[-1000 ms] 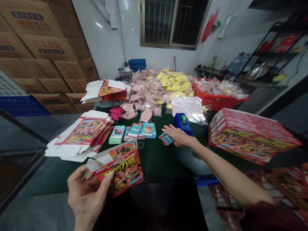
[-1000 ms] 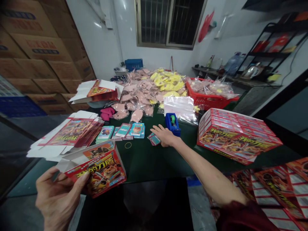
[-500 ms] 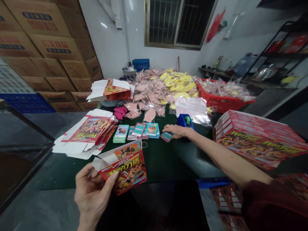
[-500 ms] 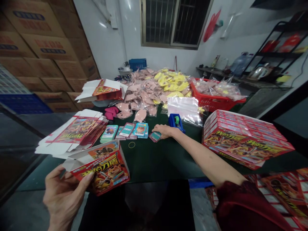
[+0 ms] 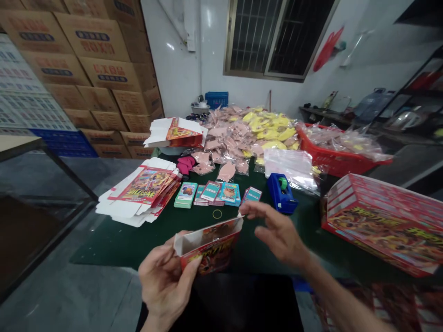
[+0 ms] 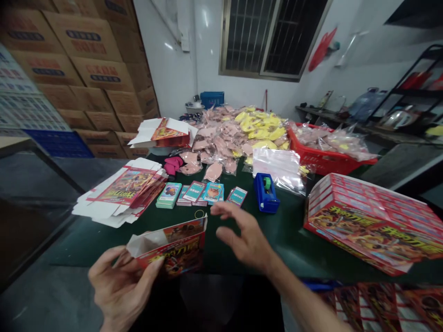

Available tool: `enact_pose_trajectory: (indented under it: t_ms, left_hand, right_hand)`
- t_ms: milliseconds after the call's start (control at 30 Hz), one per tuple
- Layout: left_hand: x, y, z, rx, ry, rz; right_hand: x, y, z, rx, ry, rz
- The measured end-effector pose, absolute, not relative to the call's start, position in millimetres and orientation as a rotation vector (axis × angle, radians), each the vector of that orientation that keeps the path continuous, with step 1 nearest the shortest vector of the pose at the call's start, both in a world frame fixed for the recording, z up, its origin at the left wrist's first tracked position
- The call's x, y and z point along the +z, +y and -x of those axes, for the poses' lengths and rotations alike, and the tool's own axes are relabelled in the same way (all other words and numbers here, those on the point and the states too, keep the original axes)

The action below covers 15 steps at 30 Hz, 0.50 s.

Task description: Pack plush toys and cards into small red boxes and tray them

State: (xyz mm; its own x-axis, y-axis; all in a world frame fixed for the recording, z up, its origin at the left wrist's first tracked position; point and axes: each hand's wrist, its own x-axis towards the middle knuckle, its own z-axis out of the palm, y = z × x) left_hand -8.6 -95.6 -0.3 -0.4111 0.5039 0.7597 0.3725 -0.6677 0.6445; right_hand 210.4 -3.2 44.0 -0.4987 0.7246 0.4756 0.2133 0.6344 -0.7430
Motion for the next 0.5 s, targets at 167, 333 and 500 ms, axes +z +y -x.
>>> enact_pose_trajectory:
  t_ms: [167, 333, 500]
  left_hand:
    - [-22.0, -80.3, 4.2, 1.968, 1.422, -1.690]
    - [-36.0, -75.8, 13.0, 1.972, 1.467, -1.720]
    - [-40.4, -72.7, 14.5, 2.054, 1.409, -1.852]
  right_hand:
    - [2.8, -46.0, -163.3, 0.722, -1.406, 0.805]
    - [-18.3, -39.1, -144.4, 0.425, -1.503, 0.769]
    - [-12.2, -35.6, -151.9, 0.355, -1.652, 0.733]
